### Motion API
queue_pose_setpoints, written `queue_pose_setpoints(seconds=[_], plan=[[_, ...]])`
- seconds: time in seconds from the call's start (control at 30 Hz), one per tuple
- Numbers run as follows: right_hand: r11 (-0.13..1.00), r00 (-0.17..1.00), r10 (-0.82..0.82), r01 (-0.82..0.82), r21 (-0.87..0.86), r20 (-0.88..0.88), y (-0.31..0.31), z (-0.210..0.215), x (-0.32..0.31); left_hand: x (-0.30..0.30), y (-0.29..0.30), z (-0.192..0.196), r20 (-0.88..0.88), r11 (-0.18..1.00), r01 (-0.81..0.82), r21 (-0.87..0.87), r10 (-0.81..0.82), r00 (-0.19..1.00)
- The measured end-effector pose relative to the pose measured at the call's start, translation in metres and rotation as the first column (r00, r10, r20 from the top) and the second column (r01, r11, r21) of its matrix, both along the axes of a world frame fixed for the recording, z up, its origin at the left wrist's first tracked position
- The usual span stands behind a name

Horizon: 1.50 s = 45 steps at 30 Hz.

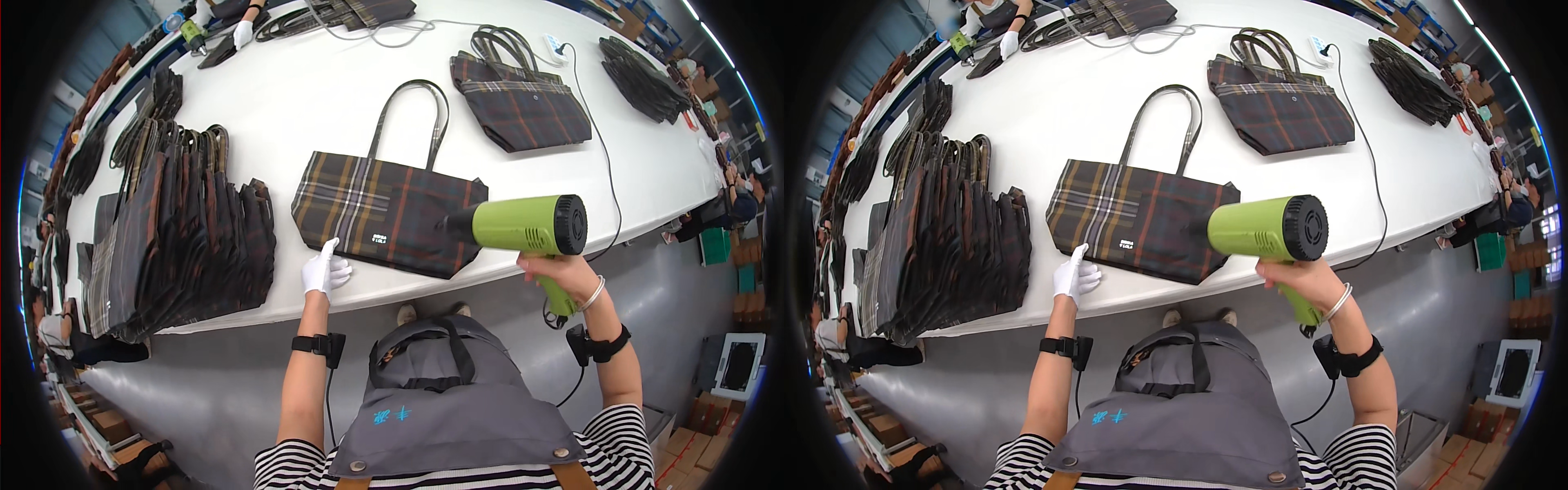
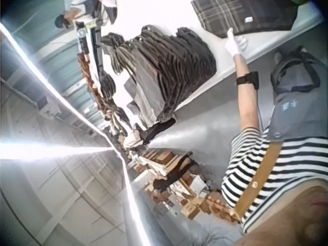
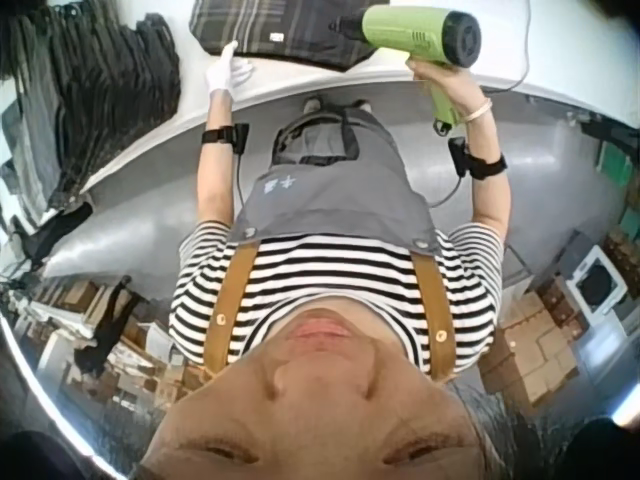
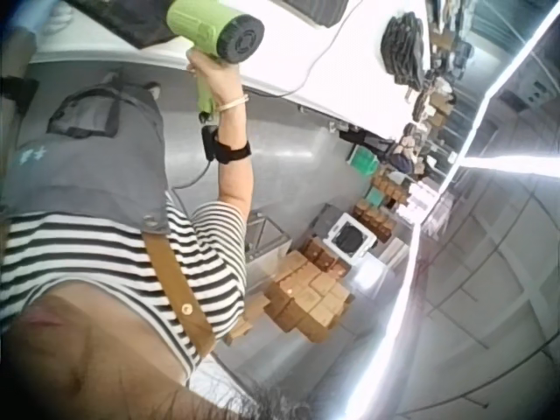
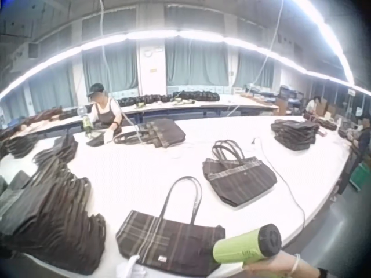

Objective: The recorder uses a heat gun to apply heat to the surface of plaid handbags at a finishing station in a workshop.

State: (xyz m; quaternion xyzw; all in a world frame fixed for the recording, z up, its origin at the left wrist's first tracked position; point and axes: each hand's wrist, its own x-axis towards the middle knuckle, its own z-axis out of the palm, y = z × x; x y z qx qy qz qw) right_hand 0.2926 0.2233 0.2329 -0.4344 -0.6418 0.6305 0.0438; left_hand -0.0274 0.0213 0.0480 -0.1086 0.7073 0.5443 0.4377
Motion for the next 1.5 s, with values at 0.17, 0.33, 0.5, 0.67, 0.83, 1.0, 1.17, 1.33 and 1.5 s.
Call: queue_pose_setpoints(seconds=[0.17, 0.33, 0.5, 0.67, 0.83, 1.0, 1.17, 1.33, 1.5], plan=[[0.986, 0.986, 0.165, -0.165, -0.020, -0.031, -0.012, 0.010, -0.004, -0.005, -0.003, 0.007, -0.012, 0.999, -0.053, 0.004, 0.053, 0.999], [0.990, 1.000, -0.003, 0.005, 0.143, -0.011, 0.005, -0.015, -0.027, -0.008, -0.004, 0.006, -0.015, 1.000, -0.020, 0.018, 0.020, 1.000], [0.983, 0.989, -0.054, 0.077, 0.167, -0.136, 0.011, -0.021, -0.058, -0.010, -0.006, 0.005, 0.017, 1.000, -0.004, 0.000, 0.004, 1.000], [0.965, 0.984, -0.036, 0.079, 0.249, -0.173, 0.021, -0.029, -0.073, -0.014, -0.009, 0.002, 0.042, 0.999, -0.003, 0.034, 0.002, 0.999], [0.990, 0.986, 0.143, -0.142, 0.010, -0.091, -0.001, -0.003, -0.064, -0.019, -0.012, 0.002, 0.048, 1.000, 0.008, 0.019, -0.009, 0.999], [0.971, 0.968, 0.237, -0.239, -0.018, -0.078, -0.017, 0.008, -0.059, -0.022, -0.014, 0.005, 0.033, 1.000, -0.019, 0.023, 0.019, 0.999], [0.972, 0.973, 0.228, -0.227, 0.059, -0.019, -0.018, 0.010, -0.071, -0.023, -0.018, 0.002, 0.037, 0.997, -0.049, 0.067, 0.046, 0.998], [0.959, 0.958, 0.276, -0.271, 0.077, -0.071, -0.021, -0.005, -0.098, -0.025, -0.027, 0.002, 0.040, 0.993, -0.090, 0.079, 0.088, 0.995], [0.977, 0.985, 0.143, -0.124, 0.175, -0.099, 0.002, -0.024, -0.147, -0.027, -0.041, 0.000, 0.080, 0.986, -0.134, 0.096, 0.127, 0.989]])
